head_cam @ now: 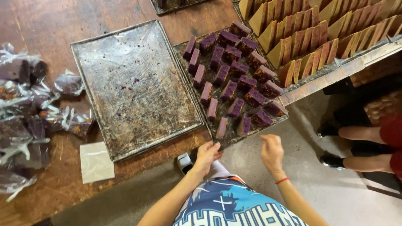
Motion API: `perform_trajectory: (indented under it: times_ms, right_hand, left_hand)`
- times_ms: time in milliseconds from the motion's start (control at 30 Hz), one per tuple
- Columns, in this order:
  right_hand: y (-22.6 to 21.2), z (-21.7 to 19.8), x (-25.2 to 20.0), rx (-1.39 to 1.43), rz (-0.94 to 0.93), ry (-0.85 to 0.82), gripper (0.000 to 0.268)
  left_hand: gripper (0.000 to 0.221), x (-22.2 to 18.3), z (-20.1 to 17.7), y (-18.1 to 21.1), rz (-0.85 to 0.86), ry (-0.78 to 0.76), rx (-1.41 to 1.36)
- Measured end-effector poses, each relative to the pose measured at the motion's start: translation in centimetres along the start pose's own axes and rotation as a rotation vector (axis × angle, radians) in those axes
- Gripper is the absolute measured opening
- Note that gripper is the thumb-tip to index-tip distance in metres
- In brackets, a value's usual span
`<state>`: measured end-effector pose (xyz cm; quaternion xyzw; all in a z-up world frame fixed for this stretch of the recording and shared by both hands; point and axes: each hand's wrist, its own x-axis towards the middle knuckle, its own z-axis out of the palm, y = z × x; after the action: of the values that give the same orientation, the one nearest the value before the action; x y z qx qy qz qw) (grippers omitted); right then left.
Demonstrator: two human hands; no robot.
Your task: The person places pieces of purple cake into plastic bags and seals them by hand, then moves the baking trays onto a rack.
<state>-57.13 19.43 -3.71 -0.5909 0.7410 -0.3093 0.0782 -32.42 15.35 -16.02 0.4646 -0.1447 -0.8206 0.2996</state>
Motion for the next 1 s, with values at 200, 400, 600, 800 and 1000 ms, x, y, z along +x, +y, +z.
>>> perform_trajectory:
  times_ms: [200,400,600,800,1000]
  right_hand:
    - [7.3,-0.1,3.3,0.975,0.956,0.129,0.021]
    - [13.4,1.0,5.2,1.545,0.768,-0.241,0.012]
    - [15.4,1.7,6.8,1.740,0.802,-0.419,0.005]
    - [13.5,2.1,7.8,1.650,0.827,-0.557,0.021]
    - [10.2,4.5,7.8,1.845,0.712,-0.446,0.037]
  left_hand:
    - [0.019,-1.2,3.4,1.6,0.186,0.154,0.340]
    - [0.018,-5.9,7.8,4.5,0.417,0.336,0.818]
    - [0.024,-6.6,7.4,4.7,0.511,0.334,0.591]
    - [0.027,-8.8,4.6,8.5,0.519,0.279,0.480]
    - [0.036,-9.1,0.4,10.5,0.548,0.120,0.507]
